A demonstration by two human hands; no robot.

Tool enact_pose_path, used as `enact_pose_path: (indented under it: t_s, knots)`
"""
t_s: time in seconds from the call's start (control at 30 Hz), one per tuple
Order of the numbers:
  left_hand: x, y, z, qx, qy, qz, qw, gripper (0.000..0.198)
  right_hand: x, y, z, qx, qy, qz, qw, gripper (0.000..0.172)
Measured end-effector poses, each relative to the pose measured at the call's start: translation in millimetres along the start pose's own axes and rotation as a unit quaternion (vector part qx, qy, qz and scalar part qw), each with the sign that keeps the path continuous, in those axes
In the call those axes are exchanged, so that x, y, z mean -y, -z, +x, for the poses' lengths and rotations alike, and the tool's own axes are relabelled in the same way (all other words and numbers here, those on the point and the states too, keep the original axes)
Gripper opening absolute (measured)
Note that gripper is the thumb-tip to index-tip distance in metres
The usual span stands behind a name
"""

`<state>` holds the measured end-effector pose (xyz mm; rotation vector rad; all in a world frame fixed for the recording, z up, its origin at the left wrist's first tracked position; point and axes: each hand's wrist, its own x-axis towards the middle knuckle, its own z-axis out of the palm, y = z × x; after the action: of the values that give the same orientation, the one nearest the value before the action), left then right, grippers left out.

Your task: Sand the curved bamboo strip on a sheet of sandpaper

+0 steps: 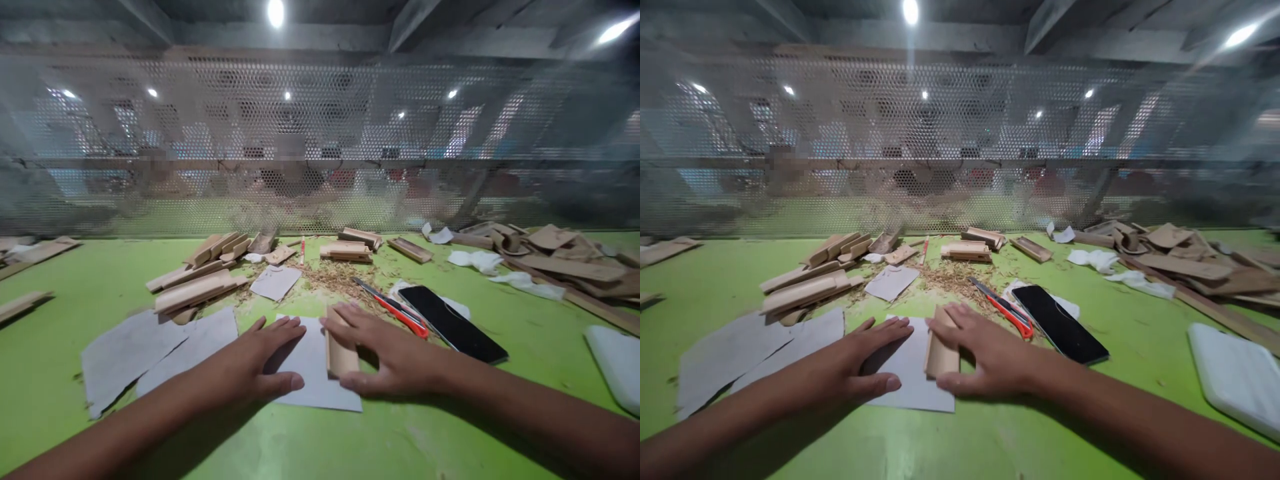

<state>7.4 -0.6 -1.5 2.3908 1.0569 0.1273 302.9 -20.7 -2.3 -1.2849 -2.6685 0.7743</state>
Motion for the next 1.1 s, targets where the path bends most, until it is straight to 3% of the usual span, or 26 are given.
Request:
enact_pose_path:
  t_s: [0.1, 0.23, 0.37, 0.5, 0.63, 0.7, 0.77, 0.87, 1.0, 1.1]
  knots:
    - [0.4, -0.3, 0.1, 0.004, -0.004, -0.002, 1.000, 0.076, 0.0, -1.6, -0.2, 0.022, 0.055, 0.025, 0.998, 0.099]
    - [-1.0, 0.7, 0.0, 0.005, 0.012, 0.008, 1.000, 0.078, -1.1, -2.9, -0.9, -0.021, 0.000, -0.003, 1.000, 0.092]
    - [-2.4, 1.7, 0.1, 0.017, 0.017, 0.009, 1.000, 0.078, 0.7, -3.6, -3.8, 0.008, 0.034, 0.007, 0.999, 0.091]
    - [-1.7, 1.3, 0.1, 0.018, 0.021, 0.021, 0.999, 0.078, 2.6, -3.2, -3.0, -0.013, 0.007, -0.029, 0.999, 0.088]
    - [-0.5, 0.8, -0.9, 0.016, 0.004, 0.015, 1.000, 0.076, 1.0, -3.4, -0.1, 0.006, 0.070, -0.015, 0.997, 0.096]
    - [-0.2, 0.6, -1.2, 0.016, 0.009, 0.020, 1.000, 0.077, -0.8, -3.2, 1.6, -0.037, 0.019, -0.040, 0.998, 0.088]
    - [0.0, 0.6, -1.2, 0.014, 0.013, 0.024, 1.000, 0.077, -1.5, -3.9, 2.4, -0.062, 0.012, -0.033, 0.997, 0.085]
    - [0.2, 0.7, -0.9, 0.018, 0.005, 0.023, 1.000, 0.077, -2.3, -5.9, 2.9, -0.012, 0.087, 0.001, 0.996, 0.097]
    - [0.7, 1.2, -0.7, 0.017, 0.006, 0.019, 1.000, 0.078, -1.4, -6.1, 2.6, -0.049, 0.010, -0.038, 0.998, 0.086]
    - [1.8, 1.2, -0.8, 0.020, 0.008, 0.014, 1.000, 0.078, 9.3, -9.1, -2.8, -0.020, 0.049, -0.009, 0.999, 0.095]
